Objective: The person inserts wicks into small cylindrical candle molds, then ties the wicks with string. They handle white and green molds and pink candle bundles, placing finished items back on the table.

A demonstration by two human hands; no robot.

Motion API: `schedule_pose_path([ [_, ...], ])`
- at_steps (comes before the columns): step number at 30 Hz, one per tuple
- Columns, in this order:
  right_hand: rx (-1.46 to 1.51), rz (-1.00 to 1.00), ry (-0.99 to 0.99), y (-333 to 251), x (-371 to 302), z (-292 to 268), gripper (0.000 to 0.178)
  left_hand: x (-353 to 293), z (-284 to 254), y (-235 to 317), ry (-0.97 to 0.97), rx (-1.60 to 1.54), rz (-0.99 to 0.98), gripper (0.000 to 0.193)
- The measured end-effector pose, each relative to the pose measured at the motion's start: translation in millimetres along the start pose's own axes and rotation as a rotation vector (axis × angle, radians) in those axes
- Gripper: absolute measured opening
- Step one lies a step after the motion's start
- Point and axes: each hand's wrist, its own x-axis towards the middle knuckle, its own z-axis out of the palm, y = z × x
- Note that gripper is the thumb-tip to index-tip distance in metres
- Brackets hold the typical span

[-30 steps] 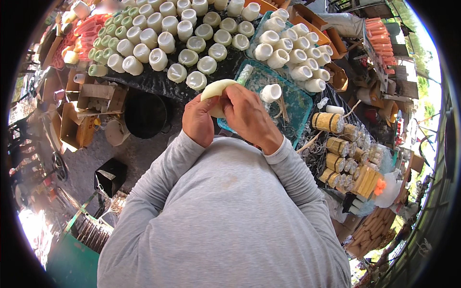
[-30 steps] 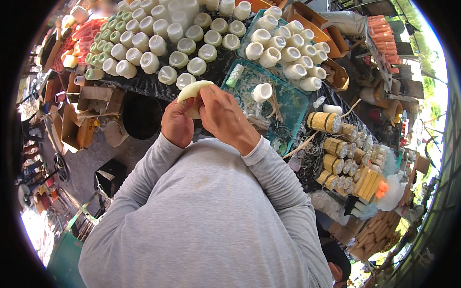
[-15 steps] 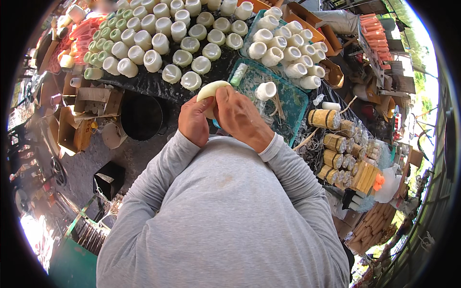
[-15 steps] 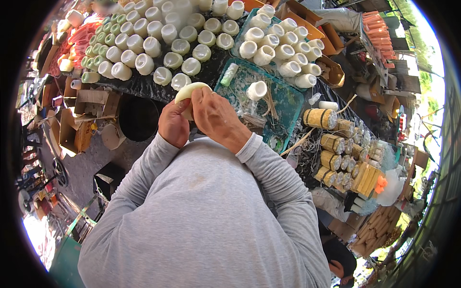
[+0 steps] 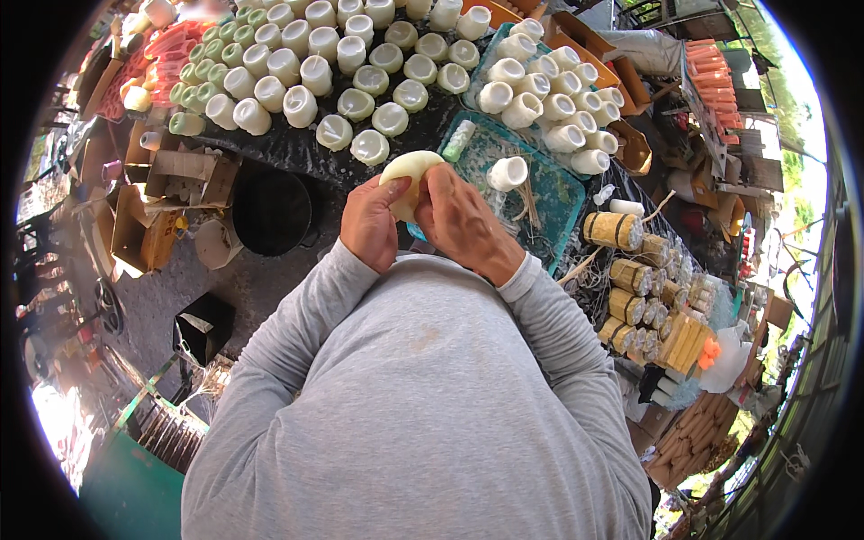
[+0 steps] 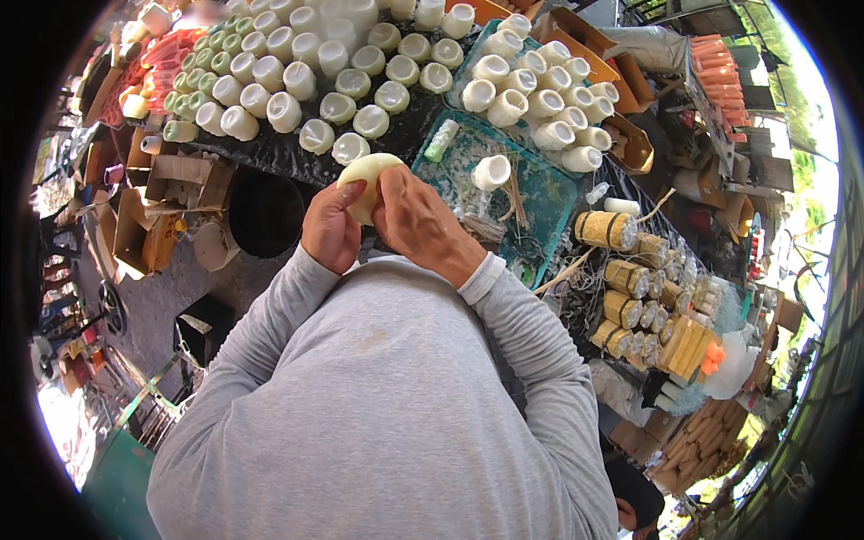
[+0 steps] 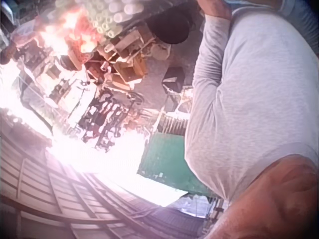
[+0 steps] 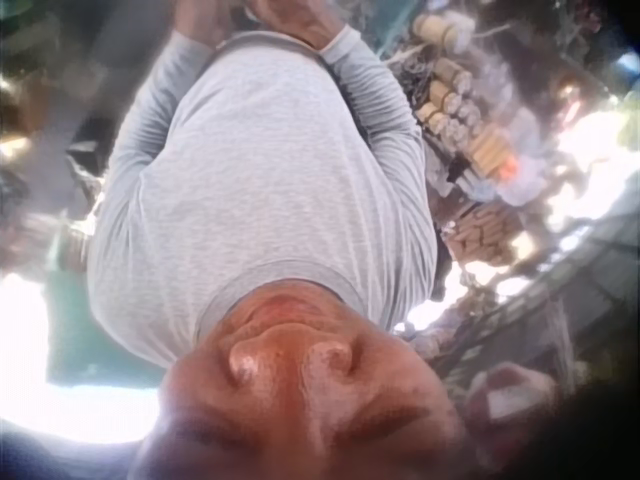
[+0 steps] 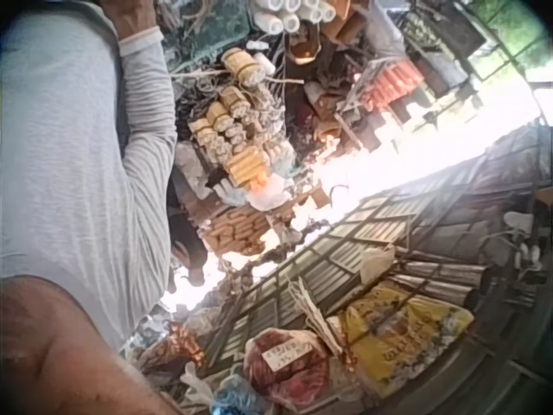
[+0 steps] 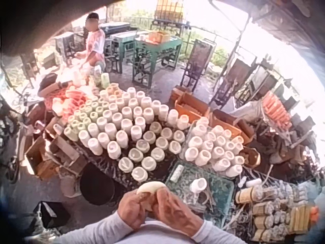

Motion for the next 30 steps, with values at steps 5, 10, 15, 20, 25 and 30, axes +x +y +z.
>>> schedule_pose_path([
  [5,0.141,0.082,0.066,-10,-5,0,0.021,2,-7,-3,0.03,-0.008,0.013,0.031],
  [10,0.162,0.117,0.103,-22,-5,-2,0.01,-1,-8,-3,0.01,-0.03,0.063,0.035],
  [15,0.098,0.158,0.119,-22,0,-1,0.007,-5,-1,-5,0.006,0.009,0.102,0.036],
  [20,0.096,0.197,0.161,-21,5,4,0.009,1,-5,-10,0.049,0.012,0.098,0.031],
  [25,0.127,0.201,0.151,-19,7,4,0.008,6,-14,-15,0.012,0.021,0.138,0.027],
  [30,0.174,0.227,0.076,-16,8,-1,0.009,6,-16,-16,0.022,0.008,0.104,0.026],
])
